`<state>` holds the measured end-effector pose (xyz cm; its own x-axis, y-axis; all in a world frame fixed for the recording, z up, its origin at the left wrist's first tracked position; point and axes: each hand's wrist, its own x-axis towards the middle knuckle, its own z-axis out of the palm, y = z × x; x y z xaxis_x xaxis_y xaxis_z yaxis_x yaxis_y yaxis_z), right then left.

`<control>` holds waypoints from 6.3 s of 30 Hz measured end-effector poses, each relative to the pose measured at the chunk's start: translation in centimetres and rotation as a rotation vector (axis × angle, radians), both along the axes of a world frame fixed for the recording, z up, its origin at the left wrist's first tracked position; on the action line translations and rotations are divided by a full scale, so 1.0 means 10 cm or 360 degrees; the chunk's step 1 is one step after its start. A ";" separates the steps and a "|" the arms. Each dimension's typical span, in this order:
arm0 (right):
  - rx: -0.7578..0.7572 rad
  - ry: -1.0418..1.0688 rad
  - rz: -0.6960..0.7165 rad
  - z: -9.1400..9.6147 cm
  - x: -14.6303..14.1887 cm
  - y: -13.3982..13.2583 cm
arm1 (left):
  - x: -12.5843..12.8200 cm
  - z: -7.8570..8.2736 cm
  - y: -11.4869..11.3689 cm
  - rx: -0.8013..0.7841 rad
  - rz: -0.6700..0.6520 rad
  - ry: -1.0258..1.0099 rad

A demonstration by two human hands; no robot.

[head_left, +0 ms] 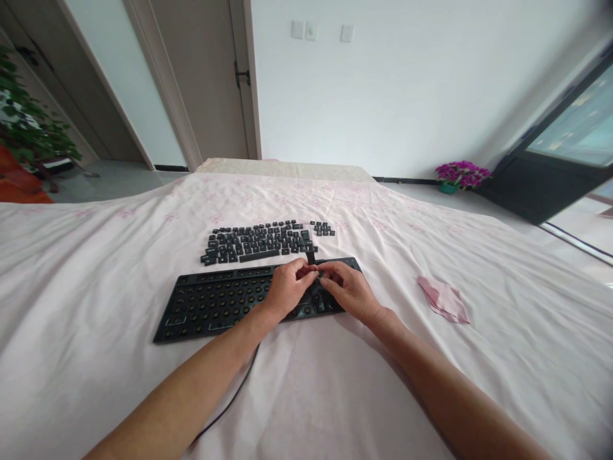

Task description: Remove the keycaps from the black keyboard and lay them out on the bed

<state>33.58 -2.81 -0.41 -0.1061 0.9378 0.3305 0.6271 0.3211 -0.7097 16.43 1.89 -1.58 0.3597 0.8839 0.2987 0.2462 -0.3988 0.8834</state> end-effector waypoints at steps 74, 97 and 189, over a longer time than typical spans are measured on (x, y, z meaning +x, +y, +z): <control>-0.0453 -0.0618 -0.0416 0.00 0.84 1.25 | -0.11 0.05 0.01 -0.0142 0.0266 -0.0109; -0.0318 -0.0149 -0.0372 -0.03 0.73 1.38 | -0.11 0.04 0.00 -0.0093 0.0254 -0.0054; 0.0147 0.0169 -0.0011 -0.01 -0.15 -0.21 | -0.19 0.02 -0.08 0.0112 -0.0151 0.0169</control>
